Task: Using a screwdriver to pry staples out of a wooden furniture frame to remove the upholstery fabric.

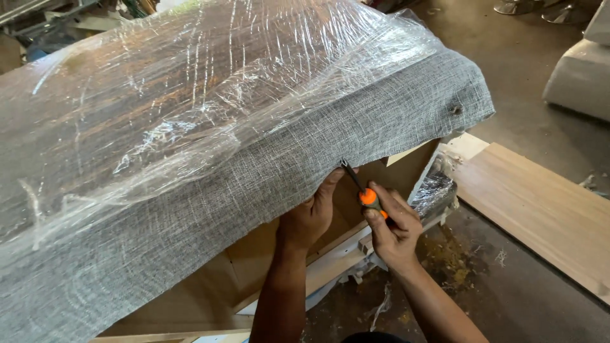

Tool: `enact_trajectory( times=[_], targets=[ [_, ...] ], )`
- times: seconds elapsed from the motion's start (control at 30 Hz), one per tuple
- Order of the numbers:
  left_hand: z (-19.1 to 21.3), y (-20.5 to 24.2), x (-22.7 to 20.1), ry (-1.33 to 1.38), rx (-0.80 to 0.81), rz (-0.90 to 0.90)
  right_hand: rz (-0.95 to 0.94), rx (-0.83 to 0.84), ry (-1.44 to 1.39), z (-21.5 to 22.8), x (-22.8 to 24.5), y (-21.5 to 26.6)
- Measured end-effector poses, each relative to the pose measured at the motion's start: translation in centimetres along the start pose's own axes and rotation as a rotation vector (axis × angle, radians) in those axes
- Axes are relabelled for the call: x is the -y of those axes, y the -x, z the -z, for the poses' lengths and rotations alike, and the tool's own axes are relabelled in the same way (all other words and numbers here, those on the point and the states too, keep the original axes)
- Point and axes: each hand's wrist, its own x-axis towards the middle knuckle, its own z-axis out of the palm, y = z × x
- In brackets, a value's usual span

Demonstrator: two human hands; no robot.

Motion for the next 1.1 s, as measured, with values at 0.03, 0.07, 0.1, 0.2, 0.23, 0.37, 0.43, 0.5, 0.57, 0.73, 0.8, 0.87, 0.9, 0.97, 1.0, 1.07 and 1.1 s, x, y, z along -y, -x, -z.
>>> enact_trajectory(
  times=[0.03,0.07,0.1,0.2,0.23,0.37,0.43,0.5,0.57,0.73,0.8,0.87,0.9,0.97,1.0,1.07,1.1],
  targets=[
    [-0.1,-0.1,-0.3,-0.003,-0.001,-0.002,0.002,0.0,-0.003,0.0,0.0,0.0],
    [-0.3,-0.2,-0.7,-0.035,-0.023,0.013,0.003,0.0,0.001,0.2,-0.1,0.1],
    [-0.5,-0.3,-1.0,-0.067,-0.045,0.028,0.004,0.0,0.005,0.2,-0.1,0.2],
    [-0.3,-0.6,-1.9,-0.158,-0.011,0.019,-0.002,0.009,0.01,0.3,-0.1,0.6],
    [0.1,-0.7,-1.9,-0.157,-0.012,0.02,-0.002,0.011,0.01,0.3,-0.3,1.0],
    [1.0,-1.0,-1.5,0.293,0.193,0.04,-0.028,-0.004,0.016,0.2,-0.1,1.4],
    [1.0,-1.1,-1.3,0.205,0.2,0.036,-0.029,-0.012,0.018,0.1,0.1,1.1],
    [0.9,-1.2,-1.0,-0.069,0.199,0.04,-0.048,0.004,0.011,0.2,0.0,1.1],
    [1.3,-1.5,-2.8,0.068,0.18,0.096,-0.16,0.031,-0.194,-0.2,0.5,1.2],
    [-0.3,-0.2,-0.3,0.003,0.11,-0.087,-0.486,0.154,-0.832,0.6,0.0,1.6],
    [0.1,-0.6,-0.6,0.01,0.12,-0.123,-0.424,0.086,-0.592,0.9,-0.5,2.1],
    [0.1,-0.7,-0.4,0.005,0.115,-0.131,-0.292,0.036,-0.294,0.4,1.8,0.2],
    [0.1,-0.7,-0.2,-0.001,0.109,-0.138,-0.157,-0.013,0.002,0.0,3.0,-0.7],
    [0.6,-0.6,-1.1,0.107,0.11,-0.049,-0.313,-0.027,-0.094,-0.1,3.5,1.3],
    [0.6,-1.0,-1.6,0.22,0.103,0.021,-0.45,-0.047,-0.184,0.1,3.7,1.8],
    [2.1,-2.0,-3.3,0.149,0.05,-0.024,-0.648,0.07,-0.64,0.6,2.7,2.1],
    [2.8,-2.8,-4.2,0.077,0.008,-0.065,-0.846,0.188,-1.098,0.8,2.1,2.0]
  ],
)
